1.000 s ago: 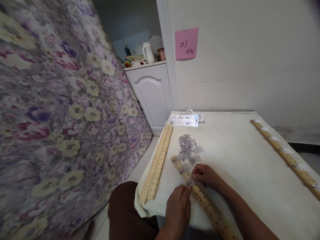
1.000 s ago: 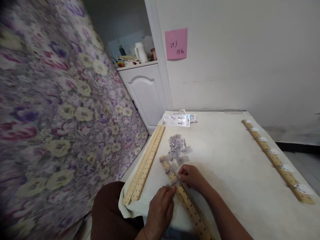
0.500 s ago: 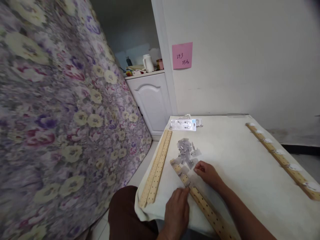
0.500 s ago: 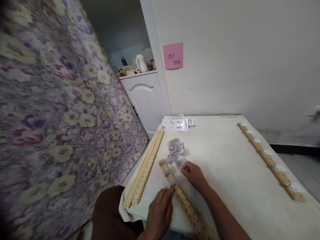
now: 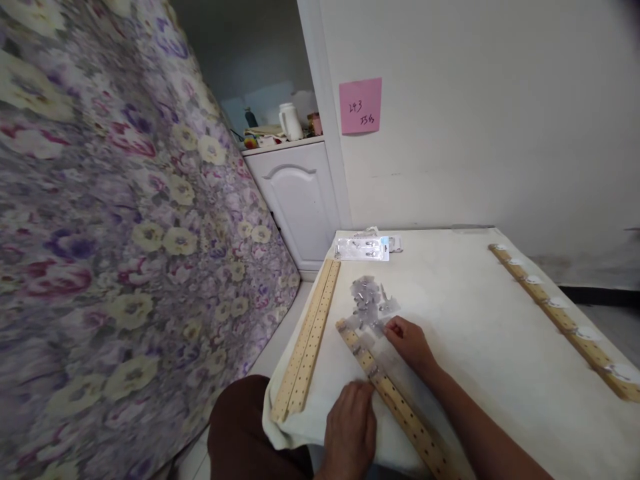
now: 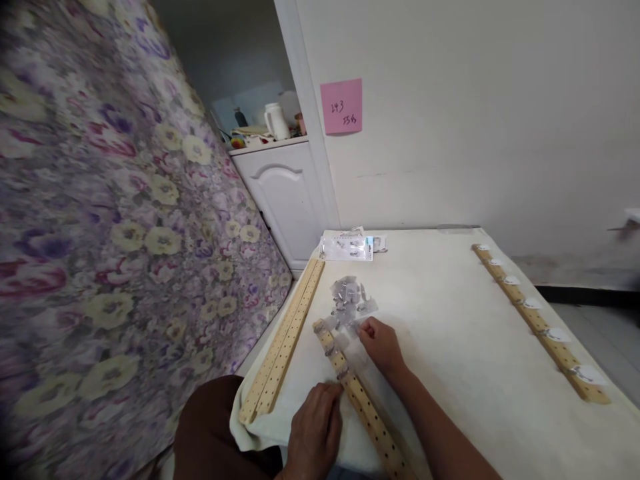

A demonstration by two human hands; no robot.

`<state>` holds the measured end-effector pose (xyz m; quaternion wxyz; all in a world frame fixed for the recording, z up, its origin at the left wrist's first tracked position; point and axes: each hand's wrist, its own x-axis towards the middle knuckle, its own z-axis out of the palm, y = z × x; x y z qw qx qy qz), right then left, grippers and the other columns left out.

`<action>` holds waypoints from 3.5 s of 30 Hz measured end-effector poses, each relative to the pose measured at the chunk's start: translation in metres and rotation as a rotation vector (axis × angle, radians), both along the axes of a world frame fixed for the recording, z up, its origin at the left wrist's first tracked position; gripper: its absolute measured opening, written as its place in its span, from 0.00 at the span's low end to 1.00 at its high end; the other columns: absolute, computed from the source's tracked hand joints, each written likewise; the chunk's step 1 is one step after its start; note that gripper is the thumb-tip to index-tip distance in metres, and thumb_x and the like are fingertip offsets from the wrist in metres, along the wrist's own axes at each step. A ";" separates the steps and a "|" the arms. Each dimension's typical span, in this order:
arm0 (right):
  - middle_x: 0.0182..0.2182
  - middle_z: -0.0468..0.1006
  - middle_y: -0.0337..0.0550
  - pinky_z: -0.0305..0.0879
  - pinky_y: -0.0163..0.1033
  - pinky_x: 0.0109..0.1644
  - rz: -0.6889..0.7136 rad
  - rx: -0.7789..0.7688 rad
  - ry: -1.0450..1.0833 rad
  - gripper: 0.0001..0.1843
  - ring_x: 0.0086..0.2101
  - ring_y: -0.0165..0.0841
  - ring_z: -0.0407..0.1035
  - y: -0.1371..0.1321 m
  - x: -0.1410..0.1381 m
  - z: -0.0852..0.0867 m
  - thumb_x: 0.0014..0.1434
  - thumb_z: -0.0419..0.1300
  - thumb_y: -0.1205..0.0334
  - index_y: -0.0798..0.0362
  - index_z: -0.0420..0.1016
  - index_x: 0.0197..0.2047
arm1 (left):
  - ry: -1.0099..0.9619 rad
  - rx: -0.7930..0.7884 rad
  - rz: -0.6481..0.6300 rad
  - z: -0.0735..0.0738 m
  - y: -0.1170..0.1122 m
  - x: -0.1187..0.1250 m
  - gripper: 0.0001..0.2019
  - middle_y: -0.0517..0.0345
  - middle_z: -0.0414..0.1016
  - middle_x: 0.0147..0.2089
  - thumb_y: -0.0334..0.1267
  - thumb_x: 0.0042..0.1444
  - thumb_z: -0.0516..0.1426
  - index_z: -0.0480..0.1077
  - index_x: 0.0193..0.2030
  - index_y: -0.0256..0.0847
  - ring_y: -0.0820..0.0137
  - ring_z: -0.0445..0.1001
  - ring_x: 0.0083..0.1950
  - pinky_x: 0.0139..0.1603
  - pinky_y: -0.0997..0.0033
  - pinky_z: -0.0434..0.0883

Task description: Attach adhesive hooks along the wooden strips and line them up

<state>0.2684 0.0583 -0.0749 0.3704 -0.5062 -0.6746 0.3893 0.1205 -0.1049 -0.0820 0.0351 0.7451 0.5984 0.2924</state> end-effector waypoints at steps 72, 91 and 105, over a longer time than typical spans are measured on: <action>0.21 0.64 0.29 0.57 0.32 0.21 0.356 -0.284 0.365 0.12 0.17 0.24 0.60 -0.091 0.043 0.037 0.51 0.57 0.61 0.53 0.66 0.40 | -1.601 -0.627 0.060 0.054 -0.015 0.050 0.15 0.55 0.75 0.29 0.46 0.54 0.57 0.67 0.40 0.34 0.76 0.72 0.23 0.22 0.80 0.64; 0.18 0.65 0.29 0.55 0.32 0.25 0.291 -0.199 0.116 0.10 0.19 0.26 0.59 -0.081 0.043 0.010 0.49 0.54 0.70 0.53 0.68 0.37 | -1.313 -0.509 0.147 0.021 -0.001 0.040 0.22 0.69 0.66 0.25 0.44 0.44 0.64 0.62 0.42 0.39 0.77 0.69 0.21 0.21 0.78 0.63; 0.18 0.65 0.29 0.57 0.32 0.26 0.258 -0.244 0.115 0.09 0.20 0.27 0.62 -0.079 0.043 0.007 0.49 0.55 0.69 0.53 0.69 0.36 | -0.507 -0.216 -0.021 0.023 -0.028 0.021 0.13 0.51 0.69 0.46 0.31 0.60 0.49 0.69 0.49 0.43 0.66 0.68 0.48 0.50 0.65 0.67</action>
